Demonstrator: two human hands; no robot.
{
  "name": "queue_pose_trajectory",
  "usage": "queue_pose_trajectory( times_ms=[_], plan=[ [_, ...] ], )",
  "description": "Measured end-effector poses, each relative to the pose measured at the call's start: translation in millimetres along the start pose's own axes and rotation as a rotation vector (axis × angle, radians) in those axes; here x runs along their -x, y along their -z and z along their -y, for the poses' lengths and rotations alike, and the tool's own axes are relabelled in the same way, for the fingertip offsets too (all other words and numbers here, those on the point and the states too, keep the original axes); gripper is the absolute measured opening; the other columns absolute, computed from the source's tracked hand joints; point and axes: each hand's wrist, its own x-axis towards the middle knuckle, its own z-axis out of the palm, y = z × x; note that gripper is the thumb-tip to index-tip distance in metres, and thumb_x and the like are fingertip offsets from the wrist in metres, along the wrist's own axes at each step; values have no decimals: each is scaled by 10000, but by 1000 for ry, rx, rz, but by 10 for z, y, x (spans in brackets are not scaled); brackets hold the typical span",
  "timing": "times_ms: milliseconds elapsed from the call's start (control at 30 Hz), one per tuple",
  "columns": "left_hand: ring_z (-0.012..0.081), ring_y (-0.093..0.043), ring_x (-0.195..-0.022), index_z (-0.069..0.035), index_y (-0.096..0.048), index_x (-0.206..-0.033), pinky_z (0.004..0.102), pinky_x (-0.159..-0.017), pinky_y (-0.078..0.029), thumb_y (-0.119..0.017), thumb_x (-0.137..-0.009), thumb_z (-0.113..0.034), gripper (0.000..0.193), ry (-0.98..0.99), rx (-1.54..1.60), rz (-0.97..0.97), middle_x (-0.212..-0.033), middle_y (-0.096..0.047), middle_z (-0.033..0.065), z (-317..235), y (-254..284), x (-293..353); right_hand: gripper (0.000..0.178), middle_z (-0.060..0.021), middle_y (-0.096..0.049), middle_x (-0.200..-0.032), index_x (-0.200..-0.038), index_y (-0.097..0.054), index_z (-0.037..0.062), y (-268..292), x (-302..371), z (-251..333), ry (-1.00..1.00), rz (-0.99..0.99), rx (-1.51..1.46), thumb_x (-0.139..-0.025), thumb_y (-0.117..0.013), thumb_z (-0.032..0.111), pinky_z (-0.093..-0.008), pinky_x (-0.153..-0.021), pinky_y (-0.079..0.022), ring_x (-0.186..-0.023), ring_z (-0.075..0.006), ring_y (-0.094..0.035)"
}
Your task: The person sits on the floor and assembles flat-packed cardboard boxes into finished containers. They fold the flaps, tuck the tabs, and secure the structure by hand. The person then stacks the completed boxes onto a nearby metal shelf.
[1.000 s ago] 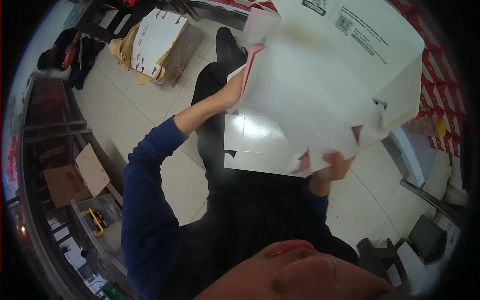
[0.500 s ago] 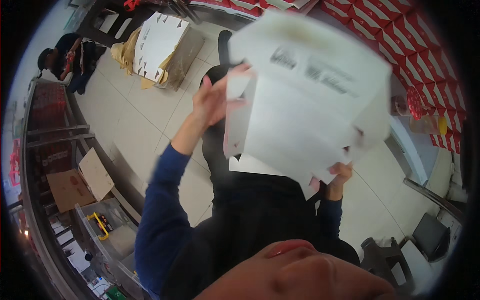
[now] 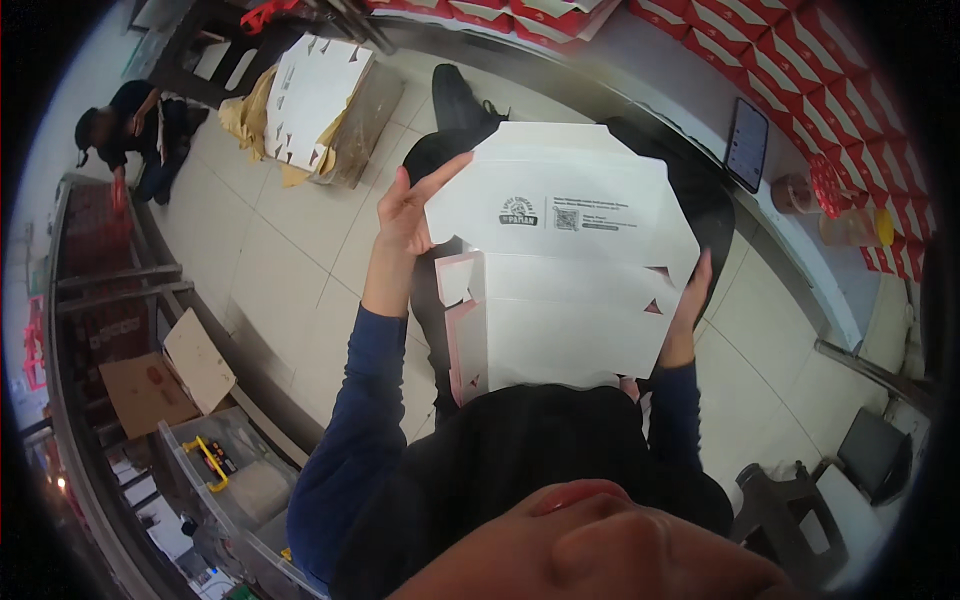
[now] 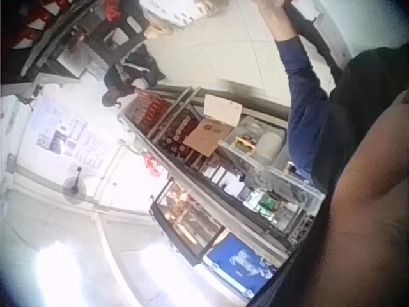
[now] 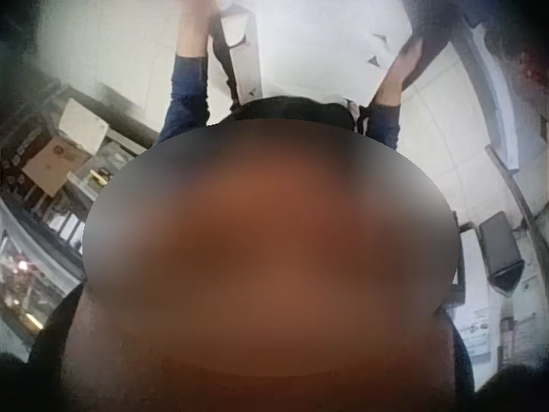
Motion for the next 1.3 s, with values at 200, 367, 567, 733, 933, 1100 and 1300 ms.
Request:
queue_pose_trajectory(
  times_ms=[200, 367, 567, 733, 933, 1100, 1300],
  plan=[
    [271, -474, -1278, 80, -301, -1427, 347, -1037, -400, -252, -890, -745, 985, 139, 30, 67, -1404, -445, 219, -33, -194, -413, 773, -203, -502, -1338, -1390, -385, -44, -803, -397, 336, -152, 131, 109, -875, -456, 528, -407, -995, -420, -1179, -302, -528],
    [237, -542, -1174, 88, -460, -1318, 319, -1001, -411, -248, -904, -730, 941, 118, -393, -523, -1278, -560, 184, 120, -848, -424, 820, -184, -455, -1375, -1460, -288, -9, -1257, -107, 423, -124, 131, 631, -735, -572, 249, -370, -1071, -339, -1248, -284, -467],
    [237, -557, -1122, 80, -496, -1280, 331, -966, -416, -271, -919, -696, 885, 106, -559, -646, -1202, -589, 174, 230, -1189, -411, 1064, -180, -180, -1545, -1506, -125, 4, -1835, 309, -27, 90, 455, 620, -706, -661, 455, -396, -1148, -165, -1423, -284, -221],
    [218, -578, -1046, 0, -571, -1197, 307, -924, -425, -274, -956, -549, 668, -242, -114, -160, -1099, -626, 104, 631, -561, -417, 992, -180, -120, -1572, -1504, -104, -23, -1826, 308, -263, 398, 698, 1012, -808, -590, 490, -410, -1159, -105, -1448, -301, -152],
    [198, -586, -1051, 4, -586, -1203, 296, -964, -398, -235, -973, -594, 731, 101, -421, -713, -1134, -637, 101, 390, -1047, -650, 745, -166, -432, -1378, -1414, -376, -12, -1427, 243, 437, -71, 200, 578, -708, -538, 160, -316, -1009, -374, -1200, -230, -478],
    [179, -547, -1027, -22, -616, -1161, 310, -982, -374, -151, -977, -633, 790, 285, -1127, -146, -1082, -631, 83, -93, -452, -1044, 579, -161, -596, -1174, -1298, -501, -53, -730, 708, 683, 96, -242, 995, -734, -505, 79, -235, -731, -440, -845, -144, -584],
    [365, -580, -1097, -5, -624, -1170, 441, -956, -428, -505, -732, -799, 914, 502, -2105, -154, -1120, -631, 231, 275, 581, -1998, 616, -235, -626, -1054, -1148, -512, -159, -304, 1215, 1061, 470, -374, 575, -587, -489, 93, -290, -763, -528, -846, -287, -636]
  ],
)
